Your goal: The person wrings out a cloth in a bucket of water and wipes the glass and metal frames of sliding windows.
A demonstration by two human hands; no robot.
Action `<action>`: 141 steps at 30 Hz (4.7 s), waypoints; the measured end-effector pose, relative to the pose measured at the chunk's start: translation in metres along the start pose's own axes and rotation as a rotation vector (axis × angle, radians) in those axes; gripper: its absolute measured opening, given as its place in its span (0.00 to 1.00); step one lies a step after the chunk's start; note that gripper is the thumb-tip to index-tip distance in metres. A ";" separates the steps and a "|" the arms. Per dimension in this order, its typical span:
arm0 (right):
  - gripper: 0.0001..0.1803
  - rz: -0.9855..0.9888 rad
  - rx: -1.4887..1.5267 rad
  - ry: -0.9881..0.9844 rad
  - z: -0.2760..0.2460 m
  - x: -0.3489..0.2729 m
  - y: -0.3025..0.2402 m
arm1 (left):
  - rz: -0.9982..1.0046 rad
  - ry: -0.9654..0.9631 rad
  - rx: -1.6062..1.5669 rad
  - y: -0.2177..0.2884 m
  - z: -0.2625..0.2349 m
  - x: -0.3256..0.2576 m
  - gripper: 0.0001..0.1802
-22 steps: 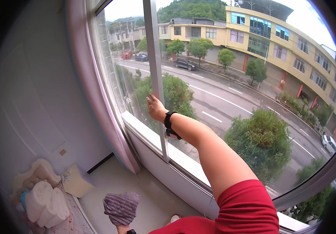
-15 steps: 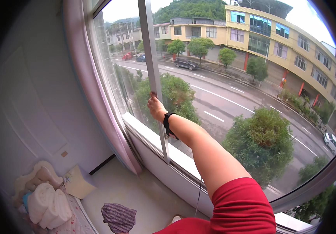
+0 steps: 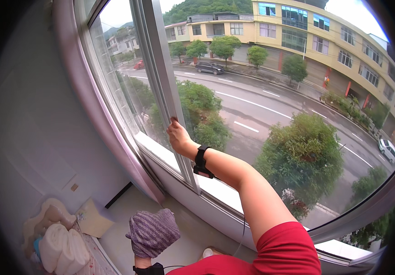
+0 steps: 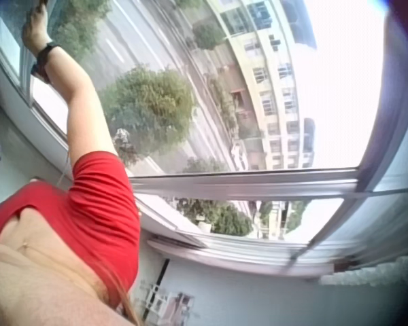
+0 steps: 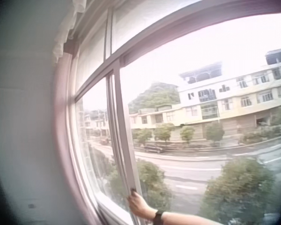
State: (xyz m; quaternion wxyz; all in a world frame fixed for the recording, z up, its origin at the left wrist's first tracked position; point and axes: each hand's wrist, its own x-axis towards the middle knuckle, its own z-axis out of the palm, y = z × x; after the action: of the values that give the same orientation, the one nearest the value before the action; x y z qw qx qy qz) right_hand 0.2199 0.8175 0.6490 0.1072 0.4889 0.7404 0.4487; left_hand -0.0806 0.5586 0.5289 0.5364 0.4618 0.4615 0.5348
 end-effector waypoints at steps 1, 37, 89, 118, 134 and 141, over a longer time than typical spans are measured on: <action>0.13 -0.033 0.133 -0.038 -0.011 -0.011 -0.002 | 0.009 -0.025 0.018 0.005 0.005 0.001 0.23; 0.29 0.858 1.559 1.199 -0.138 -0.264 0.098 | 0.759 -0.518 0.302 0.097 0.289 0.158 0.29; 0.32 1.339 2.073 0.910 -0.034 -0.262 -0.105 | 0.618 -0.772 0.251 0.103 0.289 0.108 0.38; 0.32 1.107 0.981 0.745 -0.041 -0.244 -0.043 | 0.322 -1.014 -0.183 0.104 0.279 0.117 0.38; 0.35 0.839 0.444 0.941 -0.166 -0.158 0.174 | 0.332 -0.997 -0.322 0.091 0.277 0.116 0.49; 0.31 0.922 0.756 0.769 -0.104 -0.210 0.066 | 0.288 -0.952 -0.382 0.090 0.282 0.119 0.46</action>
State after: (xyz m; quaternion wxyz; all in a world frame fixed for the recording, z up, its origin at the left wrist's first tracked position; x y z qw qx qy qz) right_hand 0.3036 0.5949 0.7008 -0.5395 0.5634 0.5483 0.3016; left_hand 0.1854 0.6775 0.6594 0.6822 0.6061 -0.0064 0.4088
